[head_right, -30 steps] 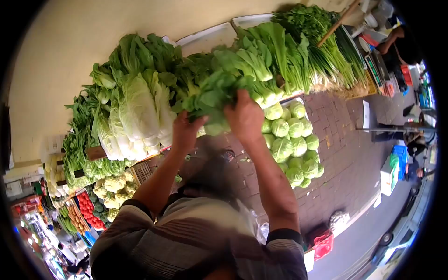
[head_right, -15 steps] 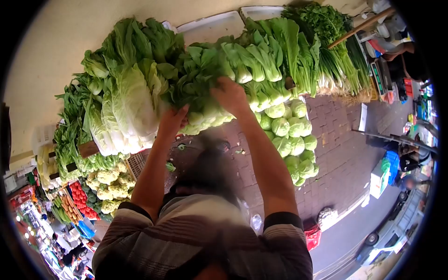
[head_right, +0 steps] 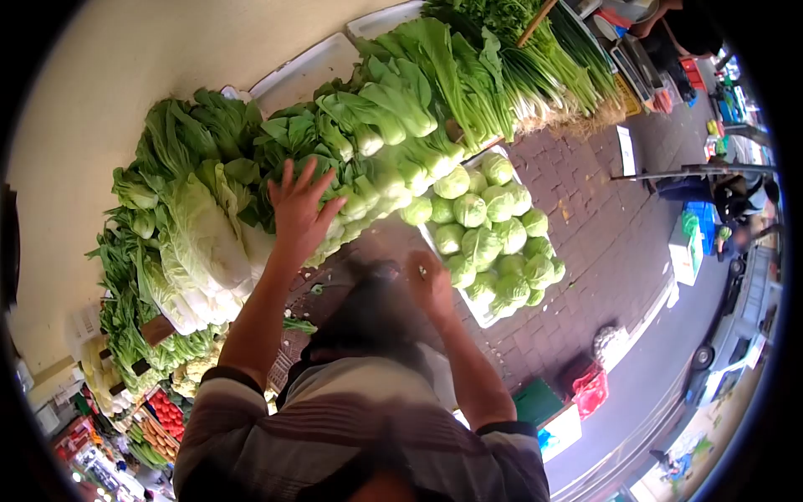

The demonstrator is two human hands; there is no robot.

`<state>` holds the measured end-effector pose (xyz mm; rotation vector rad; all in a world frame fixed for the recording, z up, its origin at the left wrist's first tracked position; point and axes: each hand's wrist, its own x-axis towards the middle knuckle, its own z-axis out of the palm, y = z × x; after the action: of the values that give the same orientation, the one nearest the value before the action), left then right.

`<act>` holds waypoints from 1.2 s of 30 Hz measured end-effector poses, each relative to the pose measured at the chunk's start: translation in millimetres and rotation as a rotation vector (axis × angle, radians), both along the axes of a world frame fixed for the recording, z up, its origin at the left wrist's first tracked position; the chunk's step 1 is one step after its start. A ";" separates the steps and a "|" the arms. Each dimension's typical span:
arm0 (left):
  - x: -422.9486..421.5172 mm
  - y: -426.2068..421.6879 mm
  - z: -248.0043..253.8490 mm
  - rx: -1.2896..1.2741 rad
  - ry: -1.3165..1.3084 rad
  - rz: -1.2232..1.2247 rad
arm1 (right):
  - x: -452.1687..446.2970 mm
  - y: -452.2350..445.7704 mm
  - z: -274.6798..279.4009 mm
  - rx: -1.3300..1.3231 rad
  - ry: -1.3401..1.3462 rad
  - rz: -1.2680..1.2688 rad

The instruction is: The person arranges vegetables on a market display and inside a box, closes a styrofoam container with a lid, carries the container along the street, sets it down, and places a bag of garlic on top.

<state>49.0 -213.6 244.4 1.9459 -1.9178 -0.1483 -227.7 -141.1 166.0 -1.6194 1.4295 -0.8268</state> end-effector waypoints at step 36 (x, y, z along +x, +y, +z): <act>18.4 -18.2 -58.9 0.153 -0.023 -0.033 | 83.5 -48.8 -26.5 0.270 -0.448 -0.272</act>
<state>67.4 -231.7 185.5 2.0221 -2.0068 -0.2913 -144.2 -189.9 139.5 -0.9742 1.3764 -1.0251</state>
